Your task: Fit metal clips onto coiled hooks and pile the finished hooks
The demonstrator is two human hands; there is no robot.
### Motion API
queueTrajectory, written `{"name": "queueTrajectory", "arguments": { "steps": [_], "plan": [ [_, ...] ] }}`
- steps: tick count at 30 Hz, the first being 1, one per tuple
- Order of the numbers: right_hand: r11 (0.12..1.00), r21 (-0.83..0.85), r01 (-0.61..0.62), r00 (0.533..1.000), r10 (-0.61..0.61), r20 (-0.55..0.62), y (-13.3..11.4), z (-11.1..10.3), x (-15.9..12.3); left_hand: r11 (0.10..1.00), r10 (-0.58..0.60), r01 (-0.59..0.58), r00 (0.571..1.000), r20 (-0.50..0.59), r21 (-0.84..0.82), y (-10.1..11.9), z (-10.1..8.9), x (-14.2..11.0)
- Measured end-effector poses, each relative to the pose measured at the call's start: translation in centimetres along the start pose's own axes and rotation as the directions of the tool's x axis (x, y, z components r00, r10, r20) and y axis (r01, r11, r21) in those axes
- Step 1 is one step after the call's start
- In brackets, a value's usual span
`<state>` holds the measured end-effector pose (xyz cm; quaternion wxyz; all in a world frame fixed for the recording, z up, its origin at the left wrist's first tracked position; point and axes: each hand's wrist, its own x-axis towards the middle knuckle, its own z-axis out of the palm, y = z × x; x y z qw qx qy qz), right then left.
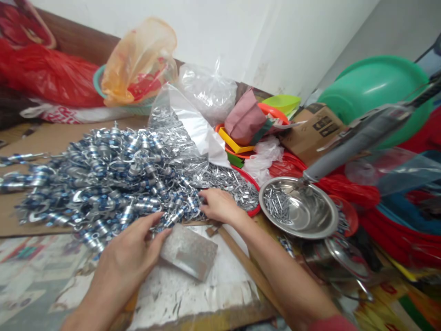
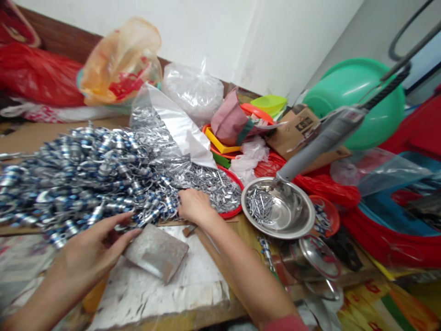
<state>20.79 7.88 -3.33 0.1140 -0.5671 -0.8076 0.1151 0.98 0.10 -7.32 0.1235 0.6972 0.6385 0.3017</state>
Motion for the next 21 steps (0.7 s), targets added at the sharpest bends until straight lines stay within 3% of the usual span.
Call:
{"name": "queueTrajectory", "arguments": {
  "steps": [4,7,9,10,11,13,14,15,16,17,18,20,21],
  "plan": [
    [0.994,0.108,0.003,1.0,-0.003,0.0,0.2,1.7,1.5,0.996,-0.005,0.0,0.998,-0.059,-0.091,-0.6,-0.6,-0.3],
    [0.973,0.223,-0.056,0.995,0.072,-0.065,1.2,1.4,1.0,0.981,-0.013,-0.023,0.983,-0.184,-0.193,0.3,-1.0,-0.8],
    [0.918,0.385,-0.088,0.979,0.152,-0.137,1.4,0.7,0.1,0.969,-0.021,-0.039,0.971,-0.237,-0.246,1.4,-0.9,-1.1],
    [0.838,0.539,-0.084,0.966,0.201,-0.162,1.1,0.4,-0.5,0.961,-0.022,-0.047,0.969,-0.245,-0.273,2.0,-0.7,-1.3],
    [0.699,0.713,-0.062,0.955,0.25,-0.162,0.5,0.1,-1.3,0.95,-0.021,-0.055,0.971,-0.238,-0.308,2.5,-0.4,-1.5],
    [0.281,0.96,-0.016,0.954,0.292,-0.069,-1.3,0.0,-3.3,0.911,-0.015,-0.072,0.978,-0.207,-0.405,3.5,0.1,-1.7],
    [0.096,0.995,-0.02,0.962,0.272,-0.007,-2.3,0.1,-4.3,0.889,-0.012,-0.081,0.98,-0.199,-0.451,3.9,0.4,-1.9],
    [-0.004,0.999,-0.043,0.972,0.231,0.043,-3.2,0.2,-5.3,0.872,-0.014,-0.085,0.98,-0.198,-0.482,4.2,0.5,-2.0],
    [-0.028,0.997,-0.067,0.98,0.184,0.071,-3.8,0.4,-6.1,0.864,-0.021,-0.084,0.979,-0.201,-0.496,4.4,0.5,-2.2],
    [0.032,0.997,-0.07,0.987,0.15,0.064,-3.9,0.5,-6.6,0.863,-0.03,-0.075,0.98,-0.199,-0.5,4.4,0.3,-2.3],
    [0.2,0.978,-0.052,0.989,0.144,0.023,-3.5,0.5,-6.9,0.865,-0.044,-0.056,0.981,-0.187,-0.499,4.4,0.0,-2.5],
    [0.66,0.751,-0.011,0.976,0.171,-0.137,-1.1,0.1,-6.4,0.867,-0.068,-0.009,0.988,-0.136,-0.498,3.9,-0.6,-2.9],
    [0.888,0.455,-0.061,0.946,0.197,-0.259,0.6,-0.3,-5.8,0.866,-0.076,0.013,0.991,-0.106,-0.5,3.6,-0.9,-3.1]
  ]
}}
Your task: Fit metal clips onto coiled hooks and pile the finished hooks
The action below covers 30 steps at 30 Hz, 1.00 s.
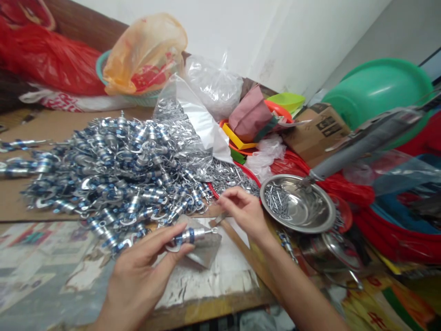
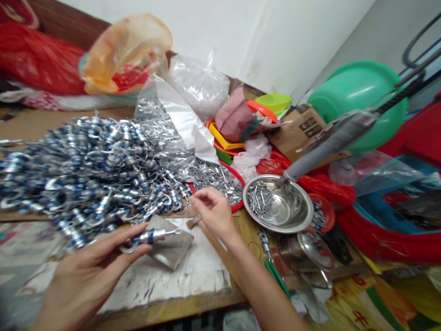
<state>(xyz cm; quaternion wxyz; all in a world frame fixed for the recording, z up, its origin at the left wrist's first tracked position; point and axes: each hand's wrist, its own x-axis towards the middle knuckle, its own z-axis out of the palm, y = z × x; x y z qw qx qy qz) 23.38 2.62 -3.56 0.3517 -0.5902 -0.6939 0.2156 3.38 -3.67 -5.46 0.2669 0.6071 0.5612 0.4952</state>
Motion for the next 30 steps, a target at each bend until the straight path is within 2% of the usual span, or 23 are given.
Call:
{"name": "queueTrajectory", "arguments": {
  "steps": [2,5,8,11,13,16,19,21,23,25,27,30],
  "plan": [
    [0.977,-0.204,-0.054,0.994,0.033,-0.108,3.0,-1.7,2.3,0.999,-0.038,0.038,0.999,0.039,0.001,-0.4,-0.6,-0.4],
    [0.924,-0.362,-0.128,0.989,0.091,-0.116,6.6,-3.0,4.7,0.993,-0.109,0.111,0.993,0.051,-0.036,-0.7,-0.8,-1.1],
    [0.882,-0.449,-0.142,0.99,0.124,-0.07,7.9,-2.9,5.6,0.981,-0.174,0.179,0.982,0.076,-0.074,-0.5,-0.5,-1.5],
    [0.868,-0.477,-0.138,0.99,0.13,-0.05,7.8,-2.9,6.0,0.959,-0.238,0.259,0.956,0.174,-0.111,0.0,-0.4,-1.5],
    [0.874,-0.468,-0.129,0.992,0.113,-0.063,7.4,-3.2,6.5,0.943,-0.269,0.297,0.946,0.181,-0.149,0.1,-0.4,-1.4],
    [0.904,-0.415,-0.099,0.994,0.071,-0.081,6.2,-3.4,6.5,0.953,-0.237,0.256,0.963,0.124,-0.161,0.0,-0.3,-1.4],
    [0.949,-0.311,-0.052,0.998,0.041,-0.043,3.4,-2.3,4.1,0.963,-0.222,0.241,0.963,0.153,-0.123,-0.4,-0.1,-1.6],
    [0.981,-0.192,0.023,0.999,-0.013,0.052,0.9,-1.2,1.1,0.961,-0.231,0.253,0.957,0.177,-0.111,-0.6,-0.1,-1.7],
    [0.977,0.069,0.202,0.953,-0.212,0.217,-1.5,-0.3,-1.9,0.963,-0.22,0.244,0.957,0.191,-0.113,-0.7,-0.1,-1.8],
    [0.928,0.14,0.344,0.882,-0.371,0.291,-3.1,0.4,-4.3,0.968,-0.193,0.219,0.962,0.194,-0.121,-0.5,-0.2,-1.7],
    [0.901,0.102,0.422,0.846,-0.432,0.312,-3.9,0.7,-5.6,0.972,-0.173,0.197,0.969,0.175,-0.13,-0.2,-0.2,-1.6],
    [0.892,0.069,0.448,0.846,-0.447,0.292,-4.0,0.8,-6.0,0.974,-0.158,0.178,0.977,0.141,-0.142,0.3,-0.3,-1.4]
  ]
}}
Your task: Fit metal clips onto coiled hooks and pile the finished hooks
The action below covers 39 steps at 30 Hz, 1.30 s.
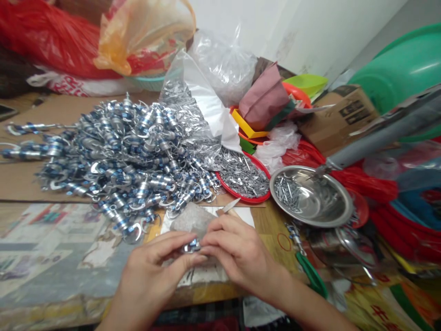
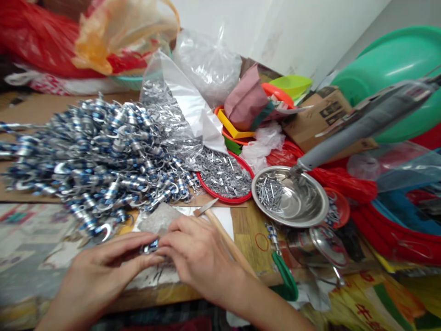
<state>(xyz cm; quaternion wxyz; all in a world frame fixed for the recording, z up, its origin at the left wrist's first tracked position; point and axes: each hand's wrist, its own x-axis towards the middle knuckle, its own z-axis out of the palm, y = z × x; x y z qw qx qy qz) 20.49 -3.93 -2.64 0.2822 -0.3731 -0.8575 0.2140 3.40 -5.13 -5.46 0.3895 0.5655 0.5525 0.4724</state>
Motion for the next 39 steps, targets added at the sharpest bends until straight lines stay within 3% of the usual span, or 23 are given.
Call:
{"name": "queueTrajectory", "arguments": {
  "steps": [5,15,20,25,33,39],
  "plan": [
    [0.987,0.156,-0.048,0.994,0.062,-0.09,-0.1,0.0,0.3,1.0,-0.005,0.005,1.0,0.011,-0.031,0.7,0.0,-0.2],
    [0.973,0.222,-0.06,0.994,0.079,-0.076,-1.2,0.1,-0.4,0.988,-0.062,0.075,0.993,0.097,-0.136,0.8,-0.1,-0.5],
    [0.957,0.28,-0.074,0.98,0.122,-0.157,-1.1,0.9,-0.8,0.97,-0.141,0.17,0.976,0.168,-0.176,1.1,0.0,-0.4],
    [0.972,0.235,0.02,0.972,0.036,-0.232,-1.0,1.3,-1.1,0.961,-0.173,0.197,0.976,0.134,-0.195,1.1,0.1,-0.7],
    [0.967,0.236,0.1,0.959,-0.03,-0.283,-0.5,1.3,-1.8,0.951,-0.195,0.23,0.965,0.177,-0.206,1.4,-0.5,-0.7],
    [0.954,0.077,0.289,0.918,-0.254,-0.304,0.2,1.6,-2.4,0.946,-0.212,0.264,0.942,0.259,-0.187,0.9,-0.9,-0.4]
  ]
}}
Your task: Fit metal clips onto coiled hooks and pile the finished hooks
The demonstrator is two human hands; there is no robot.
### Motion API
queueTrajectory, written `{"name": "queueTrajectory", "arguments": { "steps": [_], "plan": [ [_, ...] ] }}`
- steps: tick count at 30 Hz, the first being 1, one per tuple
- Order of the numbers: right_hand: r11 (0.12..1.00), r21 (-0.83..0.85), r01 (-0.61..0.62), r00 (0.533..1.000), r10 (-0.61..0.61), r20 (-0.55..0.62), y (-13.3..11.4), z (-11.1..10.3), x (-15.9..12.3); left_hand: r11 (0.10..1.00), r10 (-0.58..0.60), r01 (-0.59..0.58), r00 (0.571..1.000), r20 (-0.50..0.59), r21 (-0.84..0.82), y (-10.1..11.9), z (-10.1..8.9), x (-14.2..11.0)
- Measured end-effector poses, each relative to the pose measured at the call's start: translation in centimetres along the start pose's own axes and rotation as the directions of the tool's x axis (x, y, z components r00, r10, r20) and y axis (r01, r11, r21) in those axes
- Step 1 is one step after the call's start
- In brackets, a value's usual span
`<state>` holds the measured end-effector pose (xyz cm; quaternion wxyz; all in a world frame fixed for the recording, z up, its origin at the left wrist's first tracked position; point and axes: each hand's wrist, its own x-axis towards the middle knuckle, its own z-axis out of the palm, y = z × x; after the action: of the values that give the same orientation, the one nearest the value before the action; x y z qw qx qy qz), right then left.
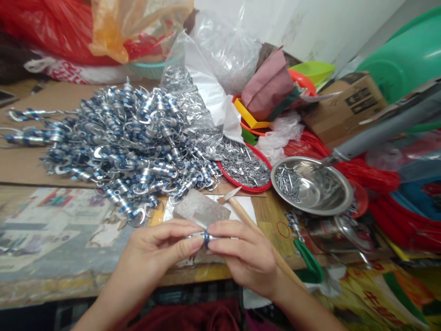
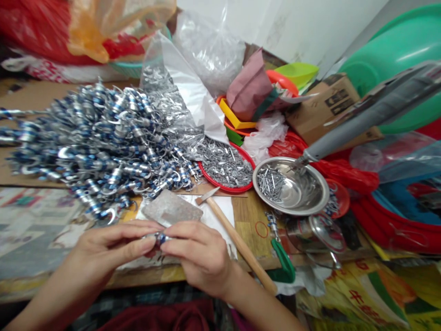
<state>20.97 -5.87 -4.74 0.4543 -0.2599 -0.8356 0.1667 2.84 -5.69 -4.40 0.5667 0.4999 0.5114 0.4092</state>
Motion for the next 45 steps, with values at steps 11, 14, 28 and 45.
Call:
{"name": "queueTrajectory", "arguments": {
  "steps": [11,14,28,45],
  "plan": [
    [0.995,0.026,-0.093,0.996,0.092,0.016,-0.6,0.1,0.3,0.978,0.138,-0.142,0.99,0.035,0.152,0.7,-0.8,-0.2],
    [0.969,0.104,-0.224,0.968,0.233,-0.088,-0.6,0.6,0.5,0.999,0.027,-0.027,1.0,-0.01,0.033,0.3,-0.1,-0.2],
    [0.99,-0.124,-0.062,0.998,0.065,0.022,0.0,1.0,-0.5,0.693,-0.399,0.398,0.906,0.14,-0.601,-0.9,1.0,-0.2],
    [0.815,0.207,-0.541,0.839,0.538,0.074,-1.5,0.3,0.8,0.959,-0.138,0.082,0.971,-0.193,-0.273,-0.7,1.8,-1.3]
  ]
}}
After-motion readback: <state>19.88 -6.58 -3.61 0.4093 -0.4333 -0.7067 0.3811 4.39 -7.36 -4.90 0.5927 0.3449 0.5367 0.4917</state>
